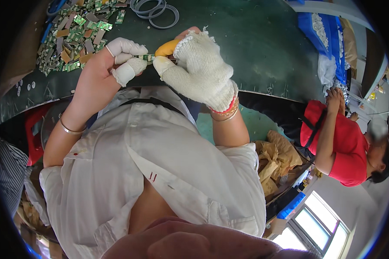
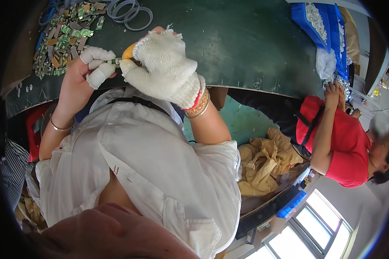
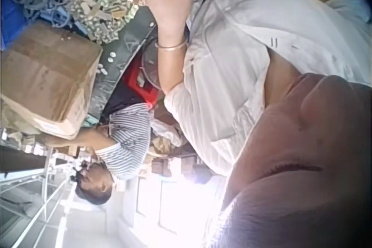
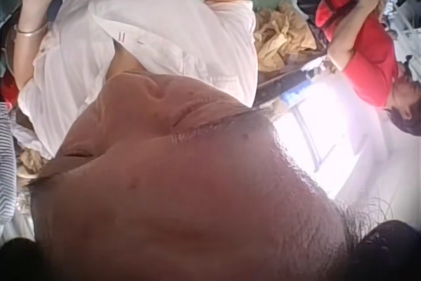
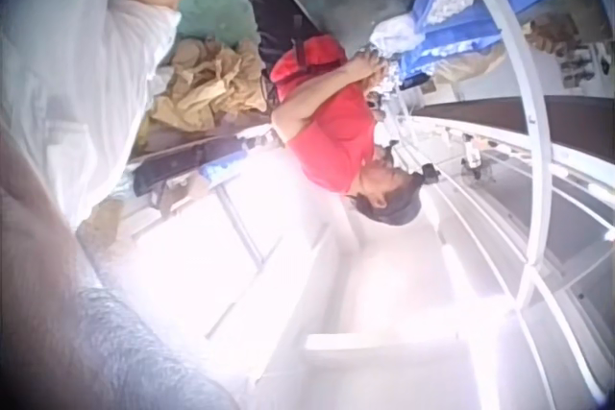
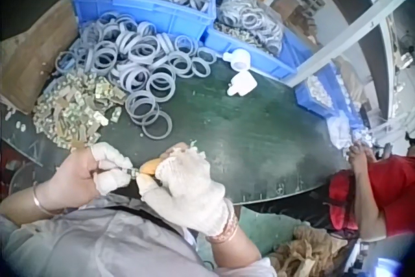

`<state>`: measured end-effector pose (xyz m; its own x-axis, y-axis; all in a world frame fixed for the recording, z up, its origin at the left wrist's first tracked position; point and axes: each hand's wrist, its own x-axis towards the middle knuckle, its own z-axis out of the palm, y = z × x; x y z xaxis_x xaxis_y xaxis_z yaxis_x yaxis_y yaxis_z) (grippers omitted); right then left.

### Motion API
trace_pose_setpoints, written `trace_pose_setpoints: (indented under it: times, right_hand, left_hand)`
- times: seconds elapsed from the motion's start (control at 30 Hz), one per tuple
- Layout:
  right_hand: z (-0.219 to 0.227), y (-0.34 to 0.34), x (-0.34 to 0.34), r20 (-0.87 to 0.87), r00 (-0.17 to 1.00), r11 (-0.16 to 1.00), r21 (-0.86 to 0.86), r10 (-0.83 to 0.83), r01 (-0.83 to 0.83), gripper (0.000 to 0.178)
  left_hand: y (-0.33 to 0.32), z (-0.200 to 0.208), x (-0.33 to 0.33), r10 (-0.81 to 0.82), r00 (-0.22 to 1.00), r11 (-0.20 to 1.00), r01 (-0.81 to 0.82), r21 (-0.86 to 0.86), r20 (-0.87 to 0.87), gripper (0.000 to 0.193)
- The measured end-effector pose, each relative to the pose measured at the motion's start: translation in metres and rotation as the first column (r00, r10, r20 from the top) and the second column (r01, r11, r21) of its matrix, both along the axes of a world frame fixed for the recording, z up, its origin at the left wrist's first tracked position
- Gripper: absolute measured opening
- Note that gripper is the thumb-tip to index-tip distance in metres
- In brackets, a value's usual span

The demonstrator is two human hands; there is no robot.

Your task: Assembling small electronic components by inserting circuit boards into plastic housings at a factory workbench.

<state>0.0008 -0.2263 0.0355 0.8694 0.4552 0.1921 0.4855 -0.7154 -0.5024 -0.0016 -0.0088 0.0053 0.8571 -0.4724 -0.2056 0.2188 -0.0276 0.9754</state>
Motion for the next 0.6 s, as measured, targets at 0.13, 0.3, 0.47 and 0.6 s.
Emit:
trace_pose_setpoints:
  times: [0.13,0.3,0.47,0.6]
  right_hand:
    - [0.0009,-0.0035,0.0024,-0.018,0.999,0.997,-0.061,0.038,-0.039,0.027]
    - [0.0046,-0.0075,0.0045,-0.141,0.984,0.994,-0.012,0.109,-0.112,0.027]
    - [0.0022,-0.0097,0.0078,-0.126,0.982,0.989,-0.029,0.143,-0.147,0.027]
    - [0.0007,-0.0097,0.0070,-0.119,0.983,0.990,0.023,0.143,-0.142,0.026]
  left_hand:
    - [0.0013,0.0024,-0.0015,-0.036,0.999,0.998,0.035,0.060,0.012,0.020]
    - [0.0026,-0.0007,-0.0039,-0.047,0.998,0.997,0.050,0.051,-0.050,0.020]
    - [0.0004,0.0067,-0.0086,-0.054,0.997,0.978,0.042,0.202,0.056,0.020]
    - [0.0015,0.0027,-0.0091,-0.052,0.992,0.982,0.031,0.186,0.113,0.019]
